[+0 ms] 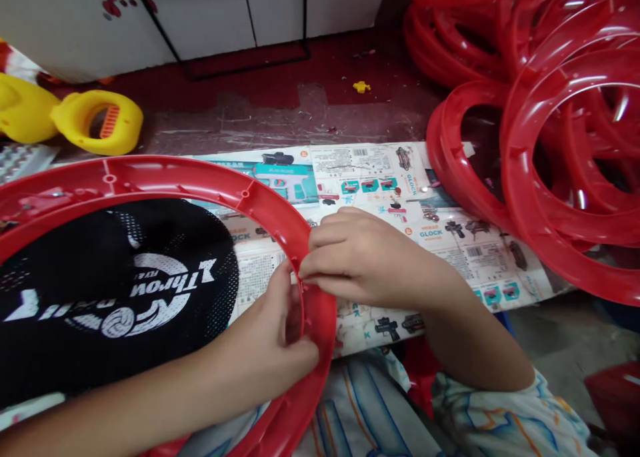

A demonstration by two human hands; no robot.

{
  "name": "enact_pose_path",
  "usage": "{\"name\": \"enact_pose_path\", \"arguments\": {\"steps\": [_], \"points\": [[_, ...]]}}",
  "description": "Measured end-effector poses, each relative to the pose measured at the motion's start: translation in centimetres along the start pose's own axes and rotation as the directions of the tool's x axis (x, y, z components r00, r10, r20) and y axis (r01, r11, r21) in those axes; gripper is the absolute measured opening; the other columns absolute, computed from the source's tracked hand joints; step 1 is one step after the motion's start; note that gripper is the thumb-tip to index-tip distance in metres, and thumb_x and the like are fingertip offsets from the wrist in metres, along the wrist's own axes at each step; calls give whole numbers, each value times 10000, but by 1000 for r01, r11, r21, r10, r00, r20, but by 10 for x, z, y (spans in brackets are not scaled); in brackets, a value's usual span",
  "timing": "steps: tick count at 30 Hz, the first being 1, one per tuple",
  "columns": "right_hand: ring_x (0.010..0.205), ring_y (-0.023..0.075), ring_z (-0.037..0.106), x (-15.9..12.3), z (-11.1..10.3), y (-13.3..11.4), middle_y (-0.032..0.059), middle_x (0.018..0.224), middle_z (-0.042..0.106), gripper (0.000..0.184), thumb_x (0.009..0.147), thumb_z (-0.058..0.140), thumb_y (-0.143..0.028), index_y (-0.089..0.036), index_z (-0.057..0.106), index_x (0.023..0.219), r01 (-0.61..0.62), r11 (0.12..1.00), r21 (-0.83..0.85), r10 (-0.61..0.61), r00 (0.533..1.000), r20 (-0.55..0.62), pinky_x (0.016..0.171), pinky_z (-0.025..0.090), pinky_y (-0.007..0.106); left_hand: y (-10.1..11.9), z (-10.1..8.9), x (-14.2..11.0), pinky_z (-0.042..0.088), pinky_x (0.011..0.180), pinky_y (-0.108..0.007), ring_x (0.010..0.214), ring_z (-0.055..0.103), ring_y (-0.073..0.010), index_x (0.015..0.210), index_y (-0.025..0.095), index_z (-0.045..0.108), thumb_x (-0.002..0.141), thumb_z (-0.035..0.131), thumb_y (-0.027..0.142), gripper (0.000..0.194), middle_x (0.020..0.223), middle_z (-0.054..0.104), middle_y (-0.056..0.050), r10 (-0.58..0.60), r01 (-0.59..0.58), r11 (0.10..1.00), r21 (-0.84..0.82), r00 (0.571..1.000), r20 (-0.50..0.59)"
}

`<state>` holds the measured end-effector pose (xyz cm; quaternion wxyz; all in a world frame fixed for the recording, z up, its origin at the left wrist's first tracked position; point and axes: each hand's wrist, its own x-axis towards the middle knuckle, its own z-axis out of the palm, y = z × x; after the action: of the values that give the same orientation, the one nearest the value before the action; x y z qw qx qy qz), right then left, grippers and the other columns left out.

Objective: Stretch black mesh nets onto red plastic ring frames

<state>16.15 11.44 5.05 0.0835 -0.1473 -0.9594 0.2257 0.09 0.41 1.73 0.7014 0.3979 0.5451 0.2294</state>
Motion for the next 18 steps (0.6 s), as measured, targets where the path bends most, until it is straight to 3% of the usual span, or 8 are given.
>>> {"name": "enact_pose_path", "arguments": {"steps": [7,12,18], "points": [[742,149,449,-3,-2,0,31,784,593,234,918,487,-181,-144,706,846,89,992,-87,-87,996,28,728,337,295,-2,-1,0,526,737,-336,760,628,-200,1332,212,320,693,579,115,696,805,603,14,-27,27,1000,-14,1000,-16],[737,154,426,-4,-3,-2,30,783,584,232,916,497,-197,-154,700,813,131,981,-142,-130,991,18,710,320,302,5,-4,-1,514,681,-302,763,627,-200,1329,219,325,688,588,108,702,861,621,-7,-12,12,1000,-4,1000,-4],[704,148,401,0,2,-3,24,732,565,263,897,506,-201,-154,670,697,125,978,-166,-123,992,18,685,303,302,-2,-2,2,513,680,-309,799,642,-204,1260,227,345,709,562,109,604,950,638,-25,35,-36,999,27,999,16]]}}
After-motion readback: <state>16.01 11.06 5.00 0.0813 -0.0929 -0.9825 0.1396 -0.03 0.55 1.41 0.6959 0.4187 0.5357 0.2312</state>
